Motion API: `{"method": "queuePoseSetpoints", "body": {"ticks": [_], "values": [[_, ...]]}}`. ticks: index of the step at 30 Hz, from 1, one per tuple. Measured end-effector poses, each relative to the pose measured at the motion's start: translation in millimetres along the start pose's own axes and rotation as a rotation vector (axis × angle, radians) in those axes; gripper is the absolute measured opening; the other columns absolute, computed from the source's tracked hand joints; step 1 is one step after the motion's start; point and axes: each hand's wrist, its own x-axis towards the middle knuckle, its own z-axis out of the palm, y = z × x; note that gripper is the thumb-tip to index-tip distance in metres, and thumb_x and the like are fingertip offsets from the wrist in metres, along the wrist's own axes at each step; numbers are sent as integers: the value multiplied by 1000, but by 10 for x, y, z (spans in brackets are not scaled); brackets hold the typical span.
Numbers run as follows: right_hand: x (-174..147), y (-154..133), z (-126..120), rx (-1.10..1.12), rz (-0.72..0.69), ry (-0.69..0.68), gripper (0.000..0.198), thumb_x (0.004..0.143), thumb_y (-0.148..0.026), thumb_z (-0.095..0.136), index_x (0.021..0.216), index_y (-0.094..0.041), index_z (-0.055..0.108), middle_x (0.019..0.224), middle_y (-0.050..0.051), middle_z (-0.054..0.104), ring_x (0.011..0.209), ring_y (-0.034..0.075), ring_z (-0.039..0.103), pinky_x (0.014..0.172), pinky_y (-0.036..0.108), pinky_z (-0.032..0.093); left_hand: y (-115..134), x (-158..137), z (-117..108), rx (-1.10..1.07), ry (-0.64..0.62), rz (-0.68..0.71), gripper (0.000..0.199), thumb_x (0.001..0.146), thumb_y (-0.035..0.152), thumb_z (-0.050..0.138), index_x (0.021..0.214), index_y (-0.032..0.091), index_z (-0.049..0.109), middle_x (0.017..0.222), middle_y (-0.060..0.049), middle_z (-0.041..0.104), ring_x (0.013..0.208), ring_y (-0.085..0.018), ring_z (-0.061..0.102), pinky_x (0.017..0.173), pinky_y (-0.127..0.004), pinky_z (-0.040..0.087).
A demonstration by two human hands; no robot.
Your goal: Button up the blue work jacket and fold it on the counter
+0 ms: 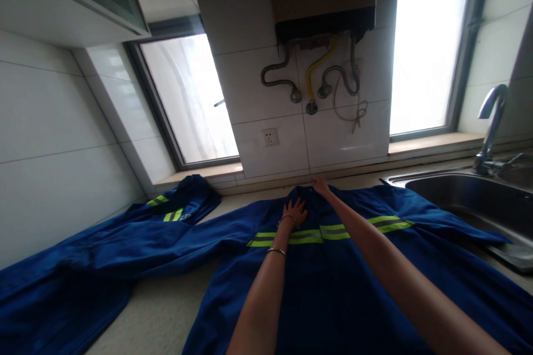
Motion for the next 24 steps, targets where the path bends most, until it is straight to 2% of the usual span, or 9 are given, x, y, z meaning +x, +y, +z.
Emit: {"method": "queuePoseSetpoints", "body": {"ticks": [3,7,11,15,20,24], "values": [[129,-74,80,3,-5,2,33,90,-34,51,119,-17,53,123,9,52,107,20,53,92,43,45,-18,-10,22,-20,15,16,59,88,51,24,143,30,26,153,3,13,138,-33,9,108,-58,12],[249,-170,239,17,-72,-69,31,90,-33,51,115,-16,57,120,9,56,109,20,53,96,43,41,-44,-32,52,-41,57,32,60,87,53,24,142,30,29,152,4,17,138,-34,13,109,-56,14],[299,-169,349,22,-114,-116,27,89,-21,49,111,-14,62,114,11,62,108,19,55,96,37,39,-37,-52,52,-49,76,25,59,87,53,26,141,30,32,151,4,21,137,-34,15,109,-56,15],[330,-102,370,14,-104,-71,36,85,-10,41,113,-13,63,115,12,62,112,19,53,97,29,36,-20,-69,42,-63,91,22,59,87,53,26,140,29,34,150,3,23,137,-34,15,109,-56,15],[349,-127,467,-7,-23,39,43,82,-6,36,120,-9,57,120,15,58,116,21,48,99,32,33,-34,-72,47,-37,105,41,58,87,51,27,140,30,31,152,4,18,138,-32,11,110,-54,13],[354,-178,571,-6,-30,19,46,77,-4,42,120,-11,59,119,13,59,114,21,50,98,29,33,-47,-58,51,-11,57,50,57,88,51,24,141,31,29,152,6,14,138,-32,12,109,-56,15]]}}
